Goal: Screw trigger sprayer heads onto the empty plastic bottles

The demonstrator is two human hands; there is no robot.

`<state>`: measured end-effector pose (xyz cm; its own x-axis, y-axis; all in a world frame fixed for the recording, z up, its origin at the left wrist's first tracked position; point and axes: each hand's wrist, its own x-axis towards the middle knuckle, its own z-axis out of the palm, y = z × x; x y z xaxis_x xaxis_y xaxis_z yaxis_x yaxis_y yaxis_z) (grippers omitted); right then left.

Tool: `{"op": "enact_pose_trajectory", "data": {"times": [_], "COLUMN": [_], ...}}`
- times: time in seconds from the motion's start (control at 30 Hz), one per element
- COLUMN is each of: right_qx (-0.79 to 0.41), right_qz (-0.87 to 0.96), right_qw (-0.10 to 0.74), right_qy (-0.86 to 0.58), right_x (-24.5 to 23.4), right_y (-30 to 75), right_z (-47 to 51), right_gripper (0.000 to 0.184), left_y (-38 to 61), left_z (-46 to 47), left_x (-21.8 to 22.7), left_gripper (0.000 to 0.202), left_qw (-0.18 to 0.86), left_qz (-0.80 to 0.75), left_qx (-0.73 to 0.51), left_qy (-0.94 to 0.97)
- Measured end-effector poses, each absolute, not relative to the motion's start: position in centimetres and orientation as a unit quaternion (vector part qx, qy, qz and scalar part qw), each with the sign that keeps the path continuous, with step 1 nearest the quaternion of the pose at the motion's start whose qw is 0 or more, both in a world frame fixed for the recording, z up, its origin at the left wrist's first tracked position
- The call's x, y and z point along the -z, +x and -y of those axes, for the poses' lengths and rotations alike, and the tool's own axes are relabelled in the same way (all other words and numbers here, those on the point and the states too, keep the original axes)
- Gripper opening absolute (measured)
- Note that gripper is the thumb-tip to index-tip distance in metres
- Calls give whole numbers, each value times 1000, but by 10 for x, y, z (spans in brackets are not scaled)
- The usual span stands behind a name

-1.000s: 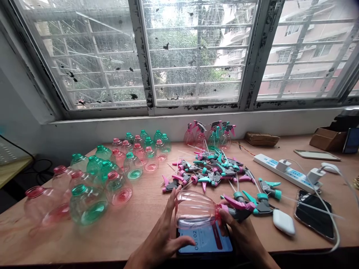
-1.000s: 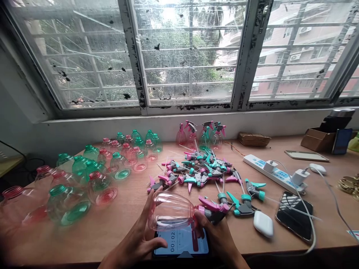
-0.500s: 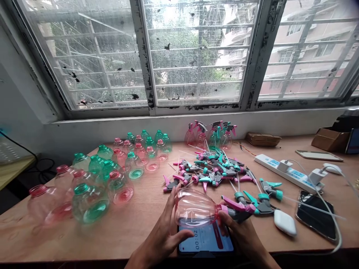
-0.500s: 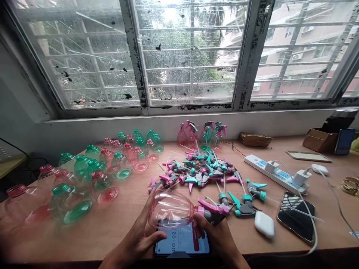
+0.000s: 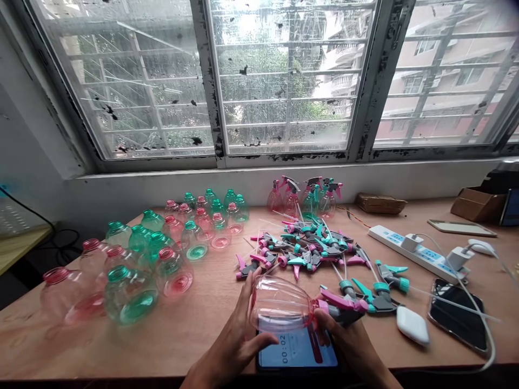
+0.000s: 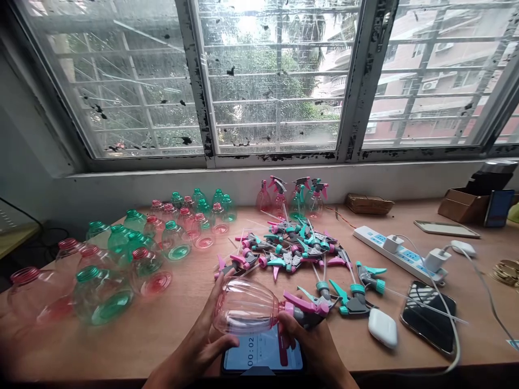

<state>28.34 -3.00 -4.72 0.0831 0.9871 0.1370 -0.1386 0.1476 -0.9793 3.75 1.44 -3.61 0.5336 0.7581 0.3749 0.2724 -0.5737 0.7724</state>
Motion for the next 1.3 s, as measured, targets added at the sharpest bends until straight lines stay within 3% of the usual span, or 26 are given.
{"op": "enact_pose_trajectory", "data": {"times": [0.2, 0.4, 0.63, 0.83, 1.07, 1.23, 1.3], "right_qx": [-495, -484, -481, -488, -470, -478, -489], "right_qz": [474, 492, 495, 493, 505, 482, 480], "right_qw": [585, 578, 576, 567, 575, 583, 579], "right_qy": [-433, -435, -438, -444, -440, -447, -442], "right_x": [44, 46, 43, 45, 47, 50, 50], "right_y": [285, 284, 286, 285, 285, 284, 284], "right_z": [31, 31, 31, 31, 30, 29, 29], "right_gripper": [48, 47, 51, 48, 47, 45, 44], "left_y": [39, 42, 40, 41, 41, 39, 40], "left_z": [-13, -9, -13, -13, -13, -9, -9], "left_x": [39, 30, 39, 35, 39, 35, 32], "left_gripper": [79, 107, 75, 108, 84, 109, 110], "left_qw": [351, 369, 361, 364, 347, 340, 336], "left_qz": [-297, -305, -287, -277, -282, -295, -287], "left_qx": [-361, -365, -371, -366, -375, -353, -359], "left_qy": [811, 799, 805, 811, 812, 820, 822]}}
